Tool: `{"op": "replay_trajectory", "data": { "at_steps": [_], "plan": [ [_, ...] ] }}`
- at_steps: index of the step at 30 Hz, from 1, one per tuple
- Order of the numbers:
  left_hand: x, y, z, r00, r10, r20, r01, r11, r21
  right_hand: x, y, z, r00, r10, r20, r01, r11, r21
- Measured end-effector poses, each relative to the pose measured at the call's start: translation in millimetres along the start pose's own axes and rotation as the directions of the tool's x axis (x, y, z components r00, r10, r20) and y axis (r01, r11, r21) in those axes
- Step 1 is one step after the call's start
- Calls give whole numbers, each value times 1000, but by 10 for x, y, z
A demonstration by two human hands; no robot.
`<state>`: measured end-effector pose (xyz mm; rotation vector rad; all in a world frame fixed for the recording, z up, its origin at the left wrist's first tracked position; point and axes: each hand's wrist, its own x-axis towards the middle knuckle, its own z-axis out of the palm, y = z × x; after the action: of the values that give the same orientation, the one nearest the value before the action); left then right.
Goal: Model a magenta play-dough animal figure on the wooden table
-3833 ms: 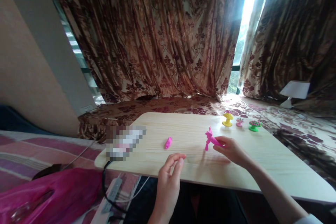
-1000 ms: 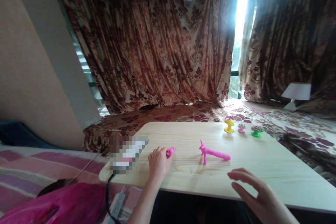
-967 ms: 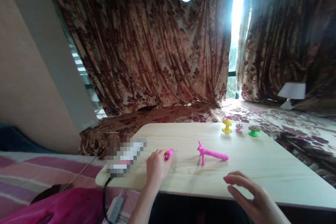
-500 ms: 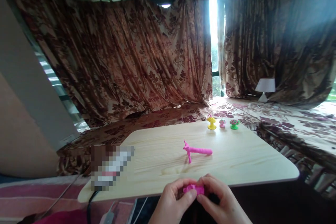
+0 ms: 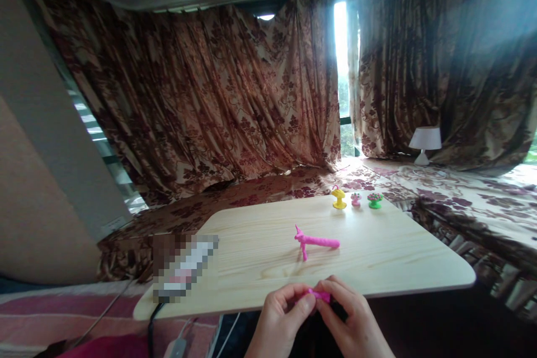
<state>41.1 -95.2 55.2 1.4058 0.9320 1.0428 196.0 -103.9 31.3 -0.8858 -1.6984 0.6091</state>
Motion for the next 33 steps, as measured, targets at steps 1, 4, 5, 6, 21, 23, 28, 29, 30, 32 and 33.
{"op": "replay_trajectory", "data": {
  "at_steps": [1, 4, 5, 6, 21, 23, 28, 29, 30, 32, 33],
  "plan": [
    [10, -14, 2, 1000, -1, 0, 1, 1000, -20, 2, 12, -1, 1000, 4, 9, -4, 1000, 0],
    [29, -44, -4, 1000, -4, 26, 7, 995, -100, 13, 31, -36, 998, -32, 55, 34, 999, -30],
    [31, -56, -10, 999, -9, 34, 12, 993, -114, 18, 31, -52, 996, -58, 70, 61, 997, -52],
    [31, -71, -19, 999, -16, 39, 20, 993, -113, 23, 29, -68, 993, -81, 80, 88, 993, -78],
    [38, -165, 22, 999, -35, 0, 35, 991, -131, 2, 31, -20, 992, 5, 123, 12, 991, -135],
    [16, -154, 18, 1000, -29, 10, 29, 996, -82, 0, 14, -19, 990, -10, 141, 30, 990, -138],
    [-8, -179, 2, 1000, 7, 6, -7, 1000, 12, -33, 29, 10, 989, -31, 147, 50, 991, -125],
    [-9, -188, -3, 1000, 2, -3, -2, 1000, 15, -39, 39, 24, 989, -41, 139, 59, 990, -129],
    [-10, -196, -9, 1000, -6, -11, 6, 1000, 9, -43, 47, 39, 990, -50, 129, 67, 989, -134],
    [-16, -209, -22, 999, -17, -39, 16, 1000, -15, -44, 52, 73, 993, -55, 104, 70, 988, -140],
    [-21, -214, -28, 998, -18, -56, 16, 999, -28, -43, 49, 89, 994, -54, 92, 67, 988, -136]
  ]
}}
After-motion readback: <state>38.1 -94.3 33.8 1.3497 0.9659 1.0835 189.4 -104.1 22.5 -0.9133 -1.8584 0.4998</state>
